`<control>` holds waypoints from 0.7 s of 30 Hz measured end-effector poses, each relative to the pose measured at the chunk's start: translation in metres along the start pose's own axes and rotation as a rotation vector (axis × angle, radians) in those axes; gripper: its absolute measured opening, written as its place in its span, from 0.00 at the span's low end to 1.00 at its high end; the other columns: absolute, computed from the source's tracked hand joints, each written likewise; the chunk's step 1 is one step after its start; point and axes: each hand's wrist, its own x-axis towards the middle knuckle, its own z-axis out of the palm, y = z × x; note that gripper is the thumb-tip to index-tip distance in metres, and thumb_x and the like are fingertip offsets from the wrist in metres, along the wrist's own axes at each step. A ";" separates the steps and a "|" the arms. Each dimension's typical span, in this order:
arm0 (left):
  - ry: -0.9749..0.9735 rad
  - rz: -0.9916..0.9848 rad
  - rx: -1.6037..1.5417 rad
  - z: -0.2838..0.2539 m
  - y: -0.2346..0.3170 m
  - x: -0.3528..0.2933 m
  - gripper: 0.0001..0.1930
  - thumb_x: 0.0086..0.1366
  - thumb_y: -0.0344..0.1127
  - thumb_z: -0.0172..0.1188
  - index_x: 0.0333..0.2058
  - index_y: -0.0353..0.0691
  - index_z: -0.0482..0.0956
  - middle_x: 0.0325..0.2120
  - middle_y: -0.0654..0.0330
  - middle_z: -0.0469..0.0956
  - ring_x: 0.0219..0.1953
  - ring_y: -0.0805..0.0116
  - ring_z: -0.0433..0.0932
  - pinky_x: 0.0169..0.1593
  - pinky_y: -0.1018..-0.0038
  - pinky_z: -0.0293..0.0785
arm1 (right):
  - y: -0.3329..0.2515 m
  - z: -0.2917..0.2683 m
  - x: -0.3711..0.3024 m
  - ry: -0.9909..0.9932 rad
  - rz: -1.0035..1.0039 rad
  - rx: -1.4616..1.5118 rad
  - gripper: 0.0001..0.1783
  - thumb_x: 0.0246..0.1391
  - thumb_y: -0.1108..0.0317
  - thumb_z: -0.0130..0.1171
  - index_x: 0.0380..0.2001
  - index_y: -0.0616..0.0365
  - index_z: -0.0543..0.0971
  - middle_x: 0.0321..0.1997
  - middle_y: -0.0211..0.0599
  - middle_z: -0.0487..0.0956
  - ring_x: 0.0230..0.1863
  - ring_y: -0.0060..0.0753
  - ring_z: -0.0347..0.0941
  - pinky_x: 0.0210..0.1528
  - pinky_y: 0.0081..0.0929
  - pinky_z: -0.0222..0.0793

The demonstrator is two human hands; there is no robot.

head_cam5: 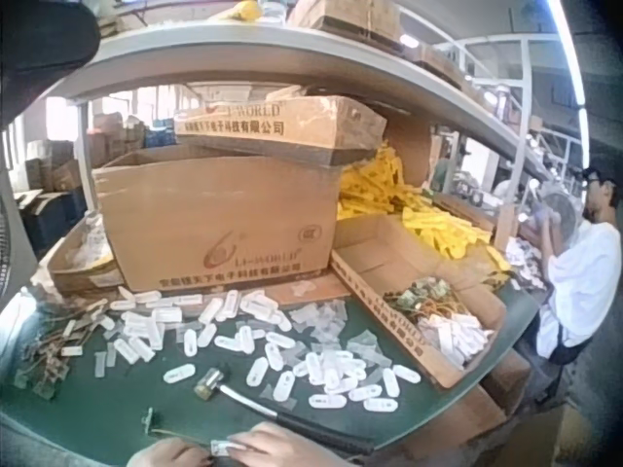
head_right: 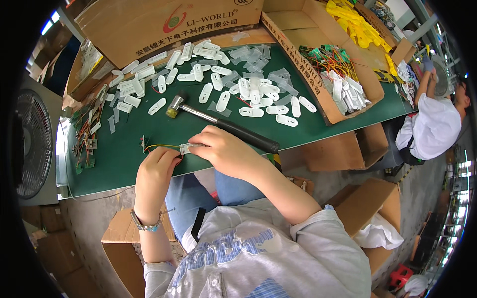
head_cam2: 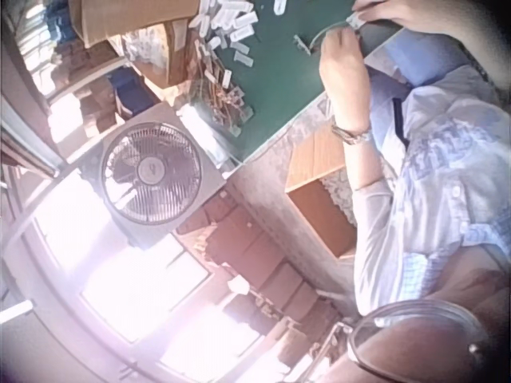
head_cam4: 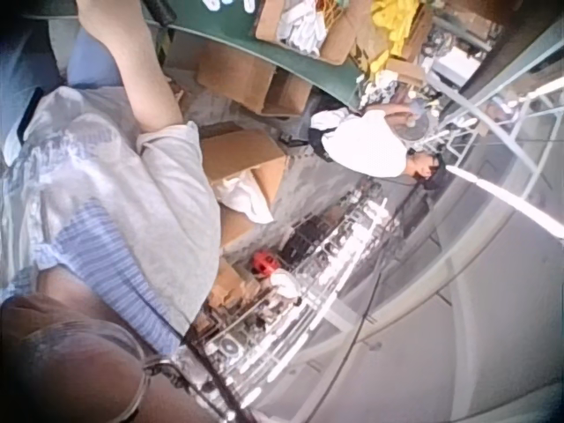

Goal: The person assembles LED strip boards by hand, attaching plastic mounting clips and electrical wiring to them. The components are secured by hammering them with a nylon hammer.

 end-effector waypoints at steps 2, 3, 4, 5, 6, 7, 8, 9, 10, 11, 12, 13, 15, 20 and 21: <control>-0.004 -0.035 -0.036 0.003 -0.005 0.001 0.07 0.57 0.26 0.65 0.34 0.35 0.78 0.33 0.56 0.78 0.33 0.54 0.79 0.35 0.65 0.76 | 0.001 0.002 0.001 -0.008 -0.003 0.024 0.15 0.45 0.75 0.59 0.38 0.61 0.84 0.47 0.36 0.80 0.48 0.37 0.73 0.52 0.31 0.73; -0.003 -0.072 -0.070 0.004 -0.007 0.001 0.07 0.58 0.27 0.65 0.34 0.35 0.77 0.33 0.55 0.77 0.32 0.54 0.79 0.35 0.64 0.77 | 0.001 0.003 0.000 -0.008 0.003 0.025 0.15 0.45 0.75 0.59 0.38 0.61 0.84 0.47 0.36 0.80 0.48 0.37 0.73 0.52 0.31 0.73; -0.006 -0.073 -0.071 0.006 -0.008 0.003 0.07 0.58 0.27 0.65 0.34 0.35 0.77 0.33 0.55 0.77 0.32 0.54 0.79 0.35 0.64 0.77 | 0.001 0.003 0.000 -0.004 0.009 0.031 0.14 0.45 0.75 0.59 0.38 0.61 0.84 0.47 0.36 0.80 0.48 0.37 0.73 0.53 0.31 0.73; 0.012 -0.067 -0.089 0.007 -0.010 0.004 0.09 0.57 0.28 0.66 0.34 0.35 0.76 0.33 0.55 0.77 0.32 0.53 0.79 0.34 0.64 0.77 | 0.000 0.004 0.000 0.000 0.014 0.038 0.14 0.45 0.75 0.59 0.38 0.61 0.84 0.47 0.36 0.80 0.48 0.38 0.73 0.53 0.31 0.73; 0.030 -0.062 -0.106 0.008 -0.011 0.005 0.10 0.56 0.29 0.67 0.35 0.34 0.76 0.32 0.55 0.76 0.32 0.52 0.79 0.34 0.63 0.76 | 0.001 0.004 0.000 -0.001 0.016 0.042 0.14 0.45 0.75 0.59 0.38 0.61 0.84 0.47 0.36 0.80 0.48 0.38 0.73 0.53 0.31 0.73; 0.026 -0.063 -0.106 0.008 -0.011 0.005 0.10 0.56 0.29 0.67 0.35 0.34 0.76 0.32 0.55 0.76 0.32 0.52 0.79 0.34 0.63 0.76 | 0.001 0.004 -0.001 0.000 0.021 0.039 0.14 0.45 0.75 0.59 0.38 0.61 0.84 0.47 0.36 0.80 0.48 0.38 0.73 0.53 0.31 0.73; -0.002 -0.082 -0.119 0.008 -0.010 0.006 0.11 0.56 0.29 0.68 0.35 0.35 0.76 0.32 0.54 0.76 0.32 0.53 0.79 0.34 0.63 0.77 | 0.001 0.005 -0.001 0.001 0.025 0.036 0.14 0.45 0.75 0.59 0.38 0.61 0.84 0.48 0.36 0.80 0.49 0.38 0.73 0.53 0.31 0.73; -0.029 -0.101 -0.133 0.008 -0.010 0.006 0.12 0.55 0.29 0.69 0.35 0.35 0.75 0.33 0.54 0.76 0.33 0.53 0.79 0.34 0.63 0.77 | 0.001 0.004 -0.001 0.001 0.027 0.040 0.14 0.45 0.75 0.59 0.38 0.61 0.84 0.48 0.36 0.80 0.49 0.38 0.73 0.53 0.31 0.73; -0.033 -0.105 -0.130 0.007 -0.010 0.006 0.12 0.55 0.29 0.69 0.35 0.35 0.75 0.33 0.54 0.76 0.33 0.53 0.79 0.34 0.63 0.77 | 0.000 0.003 0.000 0.000 0.032 0.049 0.15 0.44 0.77 0.59 0.38 0.61 0.84 0.48 0.36 0.80 0.49 0.38 0.73 0.52 0.33 0.73; -0.035 -0.096 -0.128 0.007 -0.010 0.006 0.13 0.55 0.29 0.69 0.36 0.35 0.75 0.33 0.55 0.76 0.33 0.53 0.79 0.34 0.63 0.77 | 0.000 0.003 0.000 0.000 0.036 0.058 0.15 0.43 0.79 0.59 0.38 0.61 0.84 0.48 0.36 0.80 0.49 0.39 0.74 0.51 0.34 0.73; -0.038 -0.087 -0.125 0.006 -0.010 0.006 0.13 0.54 0.30 0.69 0.36 0.35 0.75 0.34 0.55 0.76 0.33 0.53 0.79 0.34 0.64 0.77 | 0.000 0.004 0.000 0.000 0.036 0.063 0.15 0.43 0.79 0.59 0.38 0.61 0.84 0.48 0.36 0.80 0.49 0.39 0.74 0.51 0.34 0.73; -0.040 -0.090 -0.123 0.007 -0.010 0.005 0.13 0.54 0.30 0.69 0.36 0.35 0.75 0.34 0.55 0.76 0.33 0.53 0.79 0.34 0.64 0.77 | 0.000 0.004 0.000 0.003 0.040 0.067 0.16 0.43 0.79 0.59 0.38 0.61 0.84 0.48 0.36 0.80 0.49 0.39 0.74 0.51 0.34 0.73; -0.027 -0.090 -0.093 0.007 -0.009 0.005 0.14 0.54 0.30 0.70 0.35 0.35 0.74 0.35 0.55 0.76 0.33 0.52 0.79 0.34 0.63 0.77 | 0.000 0.005 0.000 0.007 0.042 0.074 0.16 0.43 0.79 0.59 0.39 0.61 0.84 0.48 0.36 0.80 0.49 0.39 0.74 0.51 0.34 0.73; 0.036 -0.172 -0.186 0.013 -0.008 0.004 0.16 0.51 0.29 0.71 0.37 0.35 0.76 0.33 0.56 0.76 0.27 0.58 0.76 0.31 0.67 0.74 | -0.001 0.004 0.000 0.018 0.056 0.069 0.14 0.45 0.75 0.60 0.38 0.61 0.84 0.47 0.35 0.79 0.49 0.37 0.73 0.53 0.31 0.73; 0.030 -0.191 -0.223 0.014 -0.008 0.005 0.17 0.50 0.28 0.72 0.38 0.35 0.77 0.33 0.57 0.77 0.25 0.61 0.74 0.30 0.68 0.73 | 0.000 0.003 -0.001 0.021 0.053 0.071 0.14 0.45 0.75 0.60 0.38 0.61 0.84 0.47 0.35 0.79 0.49 0.37 0.73 0.53 0.31 0.73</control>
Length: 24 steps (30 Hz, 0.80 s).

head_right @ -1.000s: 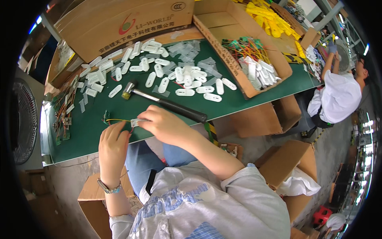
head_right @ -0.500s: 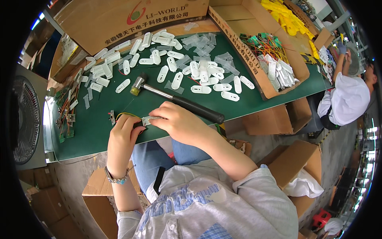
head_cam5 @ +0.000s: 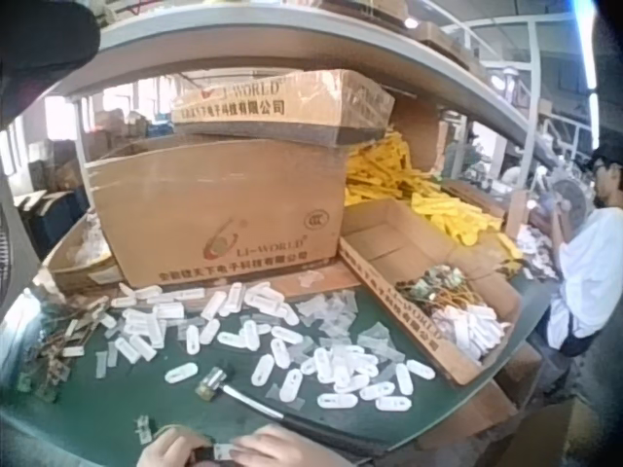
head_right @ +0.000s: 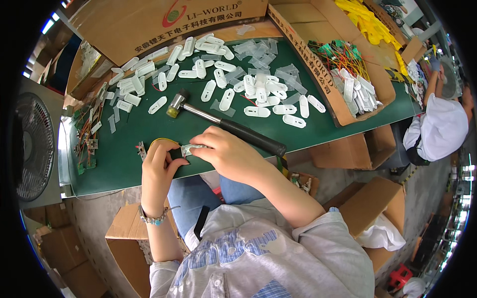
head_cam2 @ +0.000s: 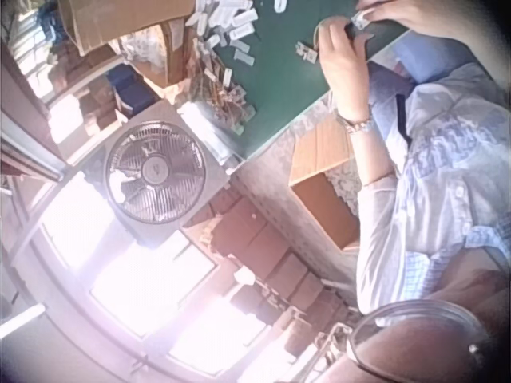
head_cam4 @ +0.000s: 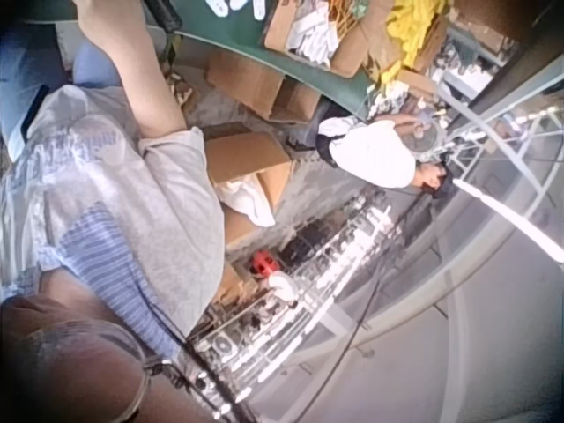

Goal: The person assembles LED strip boards by hand, attaching plastic mounting clips and electrical wiring to them. The components are secured by hammering them with a nylon hammer.

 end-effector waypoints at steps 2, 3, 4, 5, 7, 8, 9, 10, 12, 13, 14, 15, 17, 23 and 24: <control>0.018 0.005 -0.029 0.000 -0.003 0.000 0.18 0.49 0.28 0.72 0.39 0.34 0.78 0.33 0.57 0.78 0.24 0.63 0.72 0.30 0.69 0.72 | 0.000 0.000 0.001 -0.012 0.006 -0.011 0.14 0.46 0.75 0.59 0.39 0.61 0.84 0.47 0.35 0.79 0.49 0.37 0.73 0.53 0.31 0.73; 0.037 0.004 -0.065 0.000 -0.003 -0.001 0.20 0.48 0.27 0.73 0.41 0.34 0.78 0.34 0.58 0.78 0.23 0.65 0.70 0.29 0.70 0.71 | -0.001 0.000 0.001 -0.002 0.004 -0.011 0.14 0.46 0.75 0.59 0.39 0.61 0.84 0.47 0.35 0.79 0.49 0.37 0.73 0.53 0.31 0.73; 0.031 -0.010 -0.066 0.001 -0.003 -0.002 0.20 0.48 0.26 0.73 0.41 0.34 0.79 0.37 0.58 0.80 0.25 0.64 0.73 0.30 0.70 0.73 | 0.000 0.001 0.001 -0.012 0.012 0.010 0.15 0.46 0.77 0.59 0.39 0.60 0.84 0.48 0.35 0.80 0.48 0.38 0.73 0.52 0.33 0.73; 0.034 -0.004 -0.059 0.001 -0.003 -0.002 0.20 0.48 0.26 0.73 0.41 0.34 0.79 0.37 0.58 0.80 0.25 0.64 0.73 0.30 0.70 0.73 | 0.000 0.001 0.002 -0.023 0.019 0.031 0.15 0.45 0.79 0.59 0.39 0.59 0.84 0.48 0.35 0.80 0.48 0.39 0.73 0.51 0.34 0.74; 0.036 0.044 -0.049 0.002 -0.005 -0.002 0.19 0.48 0.26 0.72 0.41 0.34 0.80 0.38 0.57 0.81 0.30 0.61 0.76 0.34 0.69 0.75 | -0.001 0.001 0.001 -0.019 0.018 0.034 0.15 0.45 0.78 0.59 0.39 0.59 0.84 0.48 0.35 0.80 0.48 0.39 0.73 0.50 0.34 0.74; 0.032 0.048 -0.043 0.003 -0.008 -0.003 0.18 0.48 0.26 0.72 0.40 0.34 0.81 0.39 0.57 0.81 0.35 0.58 0.79 0.38 0.67 0.77 | 0.000 0.002 0.000 -0.023 0.021 0.038 0.15 0.45 0.78 0.59 0.39 0.59 0.84 0.49 0.35 0.80 0.47 0.39 0.73 0.50 0.34 0.74; 0.036 0.048 -0.039 0.003 -0.010 -0.001 0.18 0.48 0.26 0.72 0.40 0.34 0.81 0.39 0.57 0.81 0.35 0.58 0.79 0.38 0.67 0.77 | 0.001 0.002 0.001 -0.022 0.016 0.040 0.15 0.45 0.78 0.59 0.39 0.59 0.84 0.49 0.35 0.80 0.47 0.39 0.73 0.50 0.34 0.74; 0.043 0.102 -0.011 0.004 -0.010 -0.001 0.18 0.48 0.25 0.72 0.40 0.34 0.81 0.40 0.57 0.82 0.33 0.60 0.78 0.36 0.69 0.76 | 0.000 0.000 0.000 -0.033 0.018 0.028 0.15 0.46 0.77 0.59 0.40 0.60 0.84 0.48 0.35 0.79 0.48 0.38 0.73 0.51 0.32 0.73; 0.053 0.151 0.019 0.004 -0.010 0.000 0.19 0.47 0.23 0.72 0.41 0.34 0.82 0.41 0.57 0.82 0.32 0.63 0.78 0.33 0.71 0.76 | 0.000 -0.003 0.002 -0.049 0.017 0.019 0.14 0.48 0.76 0.58 0.40 0.61 0.83 0.48 0.36 0.79 0.49 0.37 0.73 0.53 0.31 0.73; 0.052 0.171 0.033 0.004 -0.010 0.002 0.18 0.47 0.24 0.72 0.40 0.35 0.82 0.41 0.57 0.82 0.35 0.60 0.79 0.36 0.69 0.76 | -0.001 -0.003 0.002 -0.038 0.017 0.016 0.14 0.48 0.75 0.59 0.40 0.61 0.83 0.48 0.36 0.79 0.49 0.37 0.73 0.53 0.31 0.73; 0.052 0.192 0.046 0.004 -0.009 0.003 0.18 0.47 0.26 0.72 0.40 0.35 0.82 0.41 0.56 0.82 0.38 0.56 0.80 0.38 0.67 0.77 | 0.000 -0.004 0.002 -0.028 0.017 0.011 0.14 0.48 0.75 0.59 0.41 0.61 0.83 0.47 0.36 0.79 0.49 0.37 0.73 0.52 0.31 0.73; 0.053 0.188 0.044 0.004 -0.008 0.003 0.18 0.47 0.26 0.72 0.40 0.35 0.82 0.41 0.56 0.82 0.38 0.56 0.80 0.38 0.67 0.77 | 0.000 -0.004 0.001 -0.032 0.017 0.012 0.14 0.48 0.75 0.59 0.41 0.61 0.83 0.47 0.36 0.79 0.49 0.37 0.73 0.52 0.31 0.73; 0.028 0.175 0.032 0.002 -0.007 0.005 0.18 0.47 0.28 0.72 0.40 0.35 0.82 0.40 0.56 0.82 0.38 0.55 0.80 0.40 0.66 0.77 | 0.000 -0.003 0.002 -0.037 0.017 0.014 0.14 0.49 0.74 0.59 0.41 0.61 0.83 0.47 0.36 0.79 0.49 0.37 0.73 0.52 0.32 0.73; -0.046 0.071 0.052 -0.003 0.002 0.002 0.16 0.50 0.29 0.71 0.39 0.36 0.82 0.39 0.56 0.82 0.36 0.55 0.80 0.39 0.66 0.77 | -0.002 -0.003 0.002 -0.051 0.016 0.031 0.14 0.49 0.74 0.59 0.41 0.61 0.83 0.48 0.36 0.79 0.49 0.38 0.73 0.52 0.32 0.73; -0.026 0.124 0.060 -0.003 0.001 0.004 0.15 0.51 0.29 0.71 0.39 0.37 0.82 0.37 0.56 0.82 0.35 0.56 0.80 0.39 0.65 0.77 | 0.000 -0.002 0.002 -0.038 -0.008 0.013 0.14 0.49 0.74 0.60 0.41 0.61 0.83 0.48 0.35 0.78 0.49 0.37 0.73 0.51 0.31 0.74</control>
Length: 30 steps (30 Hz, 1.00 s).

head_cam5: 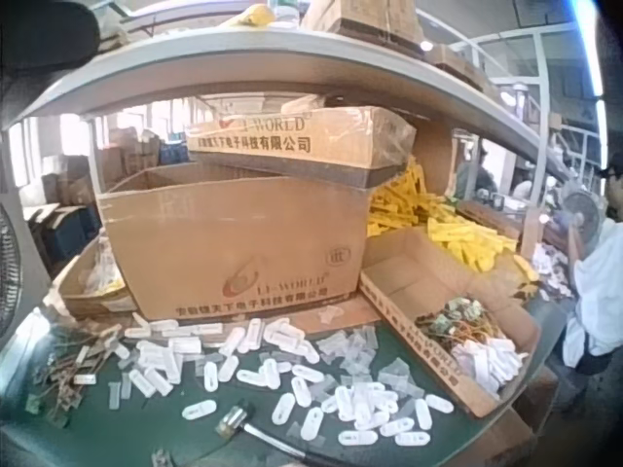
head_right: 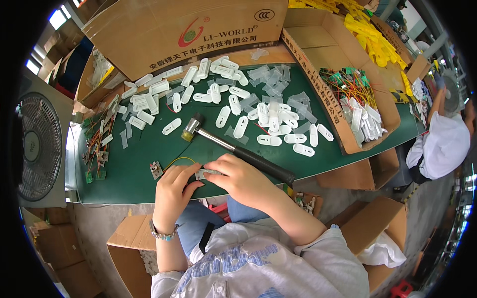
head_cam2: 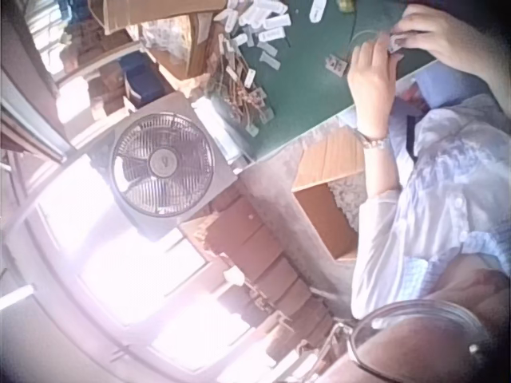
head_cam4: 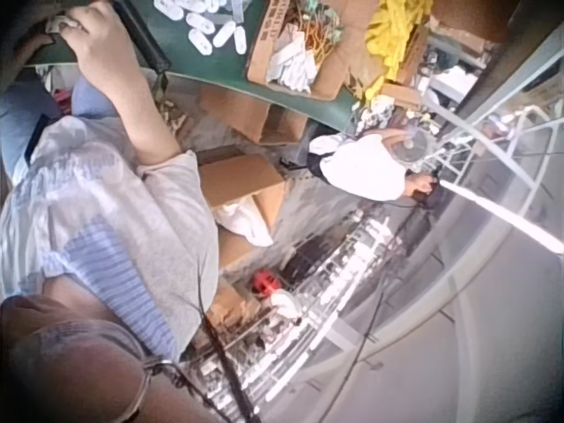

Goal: The person assembles LED strip boards by hand, attaching plastic mounting clips and electrical wiring to them. The components are secured by hammering them with a nylon hammer.

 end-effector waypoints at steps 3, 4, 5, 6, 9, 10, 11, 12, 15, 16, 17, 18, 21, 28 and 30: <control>0.049 0.051 -0.029 0.002 -0.005 -0.002 0.14 0.51 0.29 0.70 0.38 0.38 0.82 0.34 0.57 0.82 0.34 0.56 0.80 0.38 0.65 0.77 | -0.006 0.003 0.001 0.026 -0.029 -0.105 0.13 0.48 0.73 0.60 0.40 0.61 0.82 0.48 0.34 0.78 0.48 0.35 0.74 0.48 0.31 0.75; 0.059 0.056 -0.034 0.004 -0.006 -0.001 0.14 0.51 0.29 0.70 0.38 0.38 0.82 0.34 0.57 0.82 0.34 0.56 0.80 0.38 0.65 0.77 | -0.008 0.004 0.002 0.041 -0.033 -0.138 0.12 0.48 0.73 0.61 0.39 0.61 0.82 0.47 0.34 0.78 0.47 0.34 0.74 0.46 0.30 0.76; 0.064 0.061 -0.040 0.005 -0.006 -0.001 0.13 0.51 0.28 0.70 0.38 0.38 0.82 0.34 0.58 0.82 0.34 0.57 0.80 0.38 0.65 0.77 | -0.009 0.002 0.002 0.038 -0.038 -0.149 0.12 0.48 0.73 0.61 0.39 0.61 0.82 0.47 0.34 0.78 0.47 0.34 0.74 0.46 0.30 0.76; 0.069 0.067 -0.046 0.006 -0.006 0.000 0.12 0.52 0.28 0.69 0.37 0.38 0.82 0.33 0.59 0.82 0.34 0.58 0.80 0.37 0.65 0.77 | -0.010 0.001 0.003 0.025 -0.027 -0.170 0.12 0.49 0.72 0.61 0.39 0.61 0.83 0.47 0.34 0.79 0.46 0.35 0.75 0.46 0.31 0.75; 0.073 0.059 0.002 0.005 -0.002 -0.001 0.11 0.52 0.28 0.69 0.36 0.38 0.82 0.34 0.60 0.82 0.34 0.59 0.80 0.37 0.66 0.78 | -0.011 -0.006 0.008 -0.028 -0.047 -0.210 0.12 0.51 0.71 0.62 0.40 0.60 0.83 0.47 0.35 0.80 0.45 0.35 0.76 0.45 0.31 0.75; 0.080 0.064 -0.003 0.005 -0.002 -0.001 0.11 0.52 0.28 0.69 0.36 0.38 0.82 0.34 0.60 0.82 0.34 0.59 0.80 0.37 0.66 0.78 | -0.011 -0.010 0.012 -0.066 -0.073 -0.232 0.12 0.51 0.70 0.62 0.40 0.60 0.83 0.47 0.34 0.81 0.45 0.35 0.76 0.44 0.32 0.75; 0.074 0.062 0.018 0.005 -0.001 -0.001 0.10 0.52 0.29 0.68 0.35 0.38 0.82 0.34 0.60 0.82 0.34 0.59 0.80 0.37 0.66 0.78 | -0.011 -0.015 0.015 -0.068 -0.075 -0.242 0.12 0.51 0.70 0.62 0.40 0.60 0.83 0.47 0.34 0.81 0.45 0.35 0.76 0.44 0.32 0.75; 0.069 0.060 0.039 0.005 0.000 -0.001 0.10 0.53 0.29 0.68 0.35 0.39 0.81 0.34 0.61 0.82 0.35 0.59 0.80 0.37 0.66 0.78 | -0.011 -0.019 0.018 -0.101 -0.137 -0.287 0.11 0.51 0.70 0.63 0.40 0.59 0.83 0.47 0.34 0.81 0.44 0.35 0.77 0.44 0.32 0.74; 0.071 0.082 0.014 0.006 -0.004 0.000 0.09 0.54 0.30 0.68 0.35 0.39 0.82 0.35 0.61 0.82 0.36 0.60 0.80 0.37 0.66 0.78 | -0.011 -0.046 0.039 -0.128 -0.261 -0.392 0.09 0.53 0.68 0.63 0.37 0.58 0.82 0.47 0.34 0.81 0.41 0.34 0.78 0.44 0.32 0.73; 0.080 0.079 0.014 0.006 -0.005 -0.001 0.09 0.54 0.30 0.68 0.35 0.39 0.82 0.35 0.61 0.82 0.36 0.60 0.80 0.37 0.66 0.78 | -0.007 -0.061 0.049 -0.121 -0.286 -0.452 0.07 0.54 0.68 0.63 0.36 0.56 0.82 0.46 0.33 0.82 0.40 0.33 0.78 0.43 0.33 0.73; 0.080 0.072 0.020 0.007 -0.006 -0.003 0.09 0.54 0.30 0.68 0.35 0.39 0.82 0.35 0.61 0.82 0.36 0.60 0.80 0.38 0.66 0.78 | 0.000 -0.073 0.061 -0.070 -0.271 -0.469 0.07 0.51 0.68 0.62 0.33 0.59 0.81 0.45 0.35 0.82 0.41 0.34 0.77 0.42 0.35 0.73; 0.079 0.070 0.019 0.008 -0.007 -0.004 0.09 0.55 0.31 0.68 0.36 0.39 0.82 0.35 0.61 0.82 0.36 0.60 0.80 0.38 0.66 0.78 | 0.009 -0.089 0.069 -0.065 -0.227 -0.520 0.05 0.51 0.69 0.61 0.32 0.57 0.81 0.43 0.33 0.82 0.42 0.36 0.77 0.42 0.35 0.73; 0.104 0.093 0.041 0.007 -0.008 -0.006 0.11 0.55 0.32 0.68 0.37 0.41 0.81 0.35 0.64 0.81 0.35 0.63 0.79 0.37 0.68 0.78 | 0.060 -0.124 0.092 -0.146 0.002 -0.880 0.07 0.45 0.71 0.58 0.30 0.54 0.82 0.38 0.33 0.81 0.43 0.38 0.78 0.45 0.39 0.73; 0.116 0.107 0.033 0.010 -0.011 -0.006 0.10 0.57 0.33 0.67 0.38 0.42 0.82 0.36 0.64 0.81 0.36 0.63 0.80 0.37 0.68 0.78 | 0.150 -0.141 0.094 -0.355 0.565 -0.587 0.10 0.47 0.79 0.64 0.33 0.55 0.78 0.38 0.37 0.77 0.45 0.44 0.78 0.44 0.40 0.74; 0.117 0.078 -0.003 0.009 -0.008 -0.007 0.09 0.55 0.31 0.68 0.36 0.40 0.82 0.35 0.62 0.82 0.37 0.60 0.80 0.39 0.66 0.78 | 0.162 -0.143 0.090 -0.348 0.512 -0.575 0.11 0.46 0.79 0.66 0.33 0.55 0.78 0.38 0.37 0.76 0.45 0.43 0.76 0.44 0.38 0.73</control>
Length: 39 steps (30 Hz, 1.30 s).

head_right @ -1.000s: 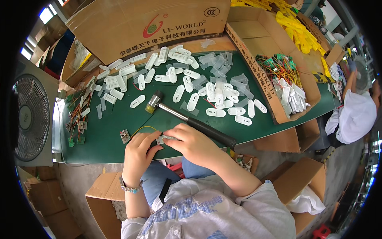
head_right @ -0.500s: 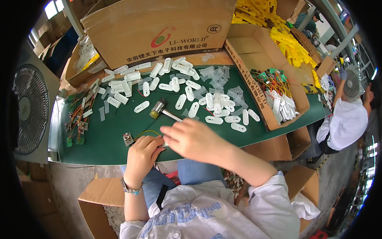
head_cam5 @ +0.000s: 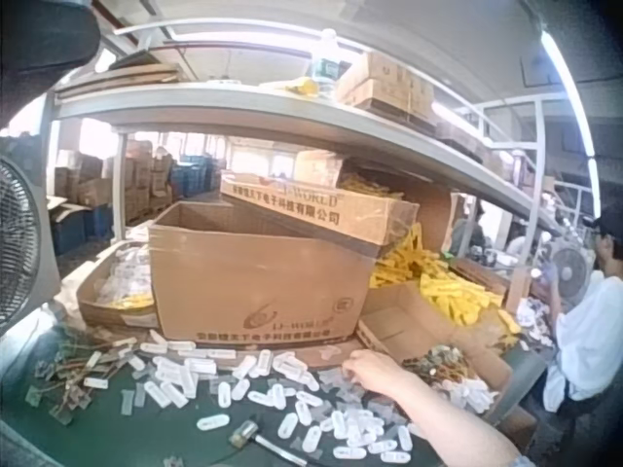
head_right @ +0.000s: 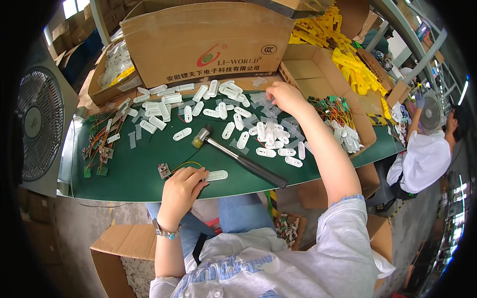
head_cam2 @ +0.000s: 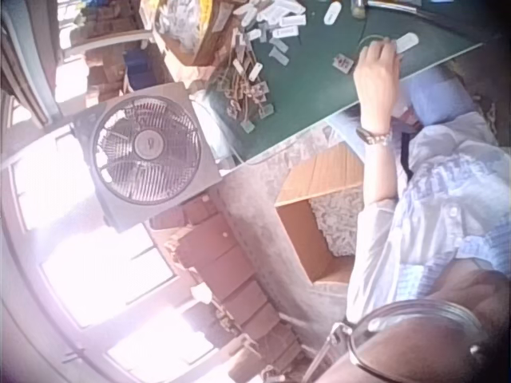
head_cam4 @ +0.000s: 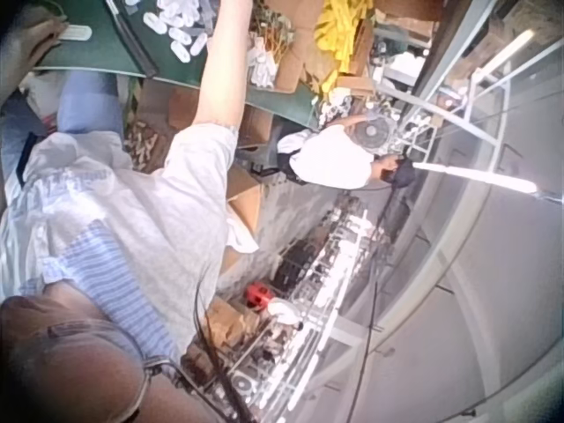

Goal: The person assembles LED strip boards by hand, attaching plastic mounting clips and electrical wiring to them. The components are secured by hammering them with a nylon hammer.

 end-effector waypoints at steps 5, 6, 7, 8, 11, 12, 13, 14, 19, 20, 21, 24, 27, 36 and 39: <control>0.002 0.005 0.003 0.000 0.001 0.001 0.09 0.55 0.31 0.68 0.36 0.40 0.82 0.35 0.62 0.82 0.37 0.60 0.81 0.40 0.66 0.78 | 0.018 0.004 -0.003 -0.016 -0.113 0.039 0.12 0.44 0.78 0.69 0.32 0.55 0.78 0.37 0.37 0.74 0.46 0.43 0.72 0.46 0.37 0.70; 0.004 0.004 0.006 0.000 0.001 0.001 0.09 0.55 0.31 0.68 0.36 0.40 0.82 0.35 0.62 0.82 0.38 0.60 0.81 0.40 0.65 0.78 | 0.020 0.003 -0.004 -0.017 -0.158 0.040 0.11 0.44 0.77 0.69 0.31 0.55 0.78 0.37 0.37 0.74 0.46 0.43 0.72 0.45 0.37 0.70; -0.001 0.007 0.005 0.001 0.001 0.001 0.09 0.55 0.31 0.68 0.36 0.40 0.82 0.35 0.62 0.82 0.38 0.60 0.81 0.40 0.65 0.78 | 0.023 0.001 -0.004 -0.016 -0.203 0.039 0.11 0.44 0.77 0.69 0.31 0.55 0.78 0.37 0.37 0.74 0.45 0.44 0.72 0.45 0.38 0.70; -0.003 0.002 -0.001 0.001 0.001 0.002 0.09 0.55 0.31 0.68 0.36 0.40 0.82 0.36 0.62 0.82 0.38 0.59 0.81 0.40 0.66 0.78 | 0.025 0.002 -0.005 0.024 -0.254 0.023 0.10 0.45 0.77 0.68 0.29 0.57 0.77 0.36 0.37 0.74 0.45 0.44 0.72 0.45 0.38 0.70; -0.009 0.011 0.003 0.002 0.000 0.003 0.10 0.56 0.32 0.67 0.37 0.41 0.82 0.37 0.62 0.82 0.38 0.61 0.80 0.39 0.66 0.79 | 0.018 -0.002 -0.013 0.213 -0.294 -0.006 0.09 0.49 0.78 0.65 0.34 0.58 0.77 0.34 0.37 0.74 0.39 0.40 0.74 0.42 0.36 0.71; -0.011 0.024 0.014 0.003 0.000 0.003 0.10 0.56 0.32 0.67 0.37 0.42 0.82 0.37 0.63 0.81 0.37 0.62 0.80 0.39 0.67 0.79 | 0.009 -0.002 -0.019 0.211 -0.295 -0.002 0.09 0.49 0.78 0.65 0.34 0.58 0.77 0.34 0.37 0.74 0.39 0.40 0.74 0.42 0.36 0.71; -0.012 0.011 0.019 0.002 -0.001 0.001 0.10 0.56 0.32 0.67 0.37 0.42 0.82 0.37 0.63 0.81 0.37 0.62 0.80 0.39 0.67 0.79 | -0.020 -0.005 -0.028 0.285 -0.212 0.218 0.11 0.51 0.78 0.62 0.38 0.59 0.76 0.34 0.38 0.75 0.37 0.39 0.75 0.40 0.35 0.72; -0.011 0.011 0.017 0.002 -0.001 0.000 0.10 0.56 0.32 0.67 0.37 0.42 0.82 0.37 0.63 0.81 0.37 0.62 0.80 0.39 0.67 0.79 | -0.044 -0.009 -0.040 0.354 -0.121 0.436 0.13 0.53 0.79 0.60 0.43 0.60 0.74 0.34 0.40 0.76 0.34 0.39 0.77 0.38 0.34 0.73; -0.028 -0.009 0.030 0.001 -0.001 -0.002 0.10 0.56 0.33 0.67 0.38 0.41 0.82 0.37 0.63 0.81 0.37 0.62 0.80 0.39 0.67 0.78 | -0.115 0.000 -0.097 0.069 -0.158 1.231 0.16 0.61 0.79 0.54 0.51 0.58 0.70 0.37 0.32 0.74 0.34 0.23 0.78 0.36 0.21 0.74; -0.029 0.001 0.029 0.000 -0.001 0.000 0.11 0.55 0.33 0.68 0.38 0.41 0.82 0.37 0.64 0.81 0.37 0.62 0.80 0.39 0.67 0.78 | -0.121 0.008 -0.105 0.015 -0.192 1.188 0.13 0.61 0.80 0.54 0.48 0.59 0.72 0.38 0.32 0.74 0.34 0.25 0.80 0.36 0.21 0.75; -0.029 0.009 0.029 -0.001 0.000 0.000 0.12 0.55 0.34 0.68 0.38 0.41 0.82 0.37 0.64 0.81 0.37 0.63 0.80 0.39 0.67 0.78 | -0.129 0.016 -0.116 0.019 -0.215 1.161 0.08 0.62 0.81 0.54 0.43 0.62 0.75 0.38 0.34 0.75 0.35 0.28 0.82 0.36 0.22 0.77; -0.018 0.000 0.001 -0.002 0.003 0.003 0.13 0.53 0.33 0.69 0.38 0.41 0.82 0.37 0.62 0.82 0.36 0.60 0.80 0.39 0.66 0.77 | -0.153 0.030 -0.138 0.040 -0.144 1.089 0.07 0.60 0.82 0.55 0.40 0.66 0.77 0.39 0.38 0.77 0.37 0.29 0.83 0.38 0.24 0.80; -0.025 -0.004 0.010 -0.001 0.003 0.003 0.14 0.52 0.34 0.69 0.38 0.41 0.82 0.37 0.63 0.82 0.35 0.60 0.79 0.38 0.66 0.77 | -0.163 0.050 -0.149 0.063 -0.123 1.056 0.08 0.58 0.81 0.58 0.42 0.66 0.78 0.40 0.38 0.77 0.37 0.29 0.83 0.35 0.24 0.81; -0.040 -0.014 0.024 -0.001 0.003 0.003 0.14 0.51 0.34 0.70 0.38 0.41 0.81 0.37 0.63 0.82 0.35 0.60 0.79 0.38 0.66 0.77 | -0.164 0.068 -0.158 0.376 -0.173 0.533 0.16 0.43 0.78 0.70 0.38 0.63 0.79 0.37 0.36 0.75 0.34 0.39 0.77 0.36 0.33 0.74; -0.040 -0.019 0.029 -0.001 0.004 0.003 0.14 0.50 0.34 0.70 0.37 0.41 0.81 0.37 0.63 0.82 0.35 0.60 0.79 0.38 0.66 0.77 | -0.166 0.061 -0.159 0.446 -0.229 0.331 0.15 0.41 0.78 0.70 0.35 0.61 0.80 0.35 0.34 0.75 0.35 0.37 0.75 0.35 0.32 0.73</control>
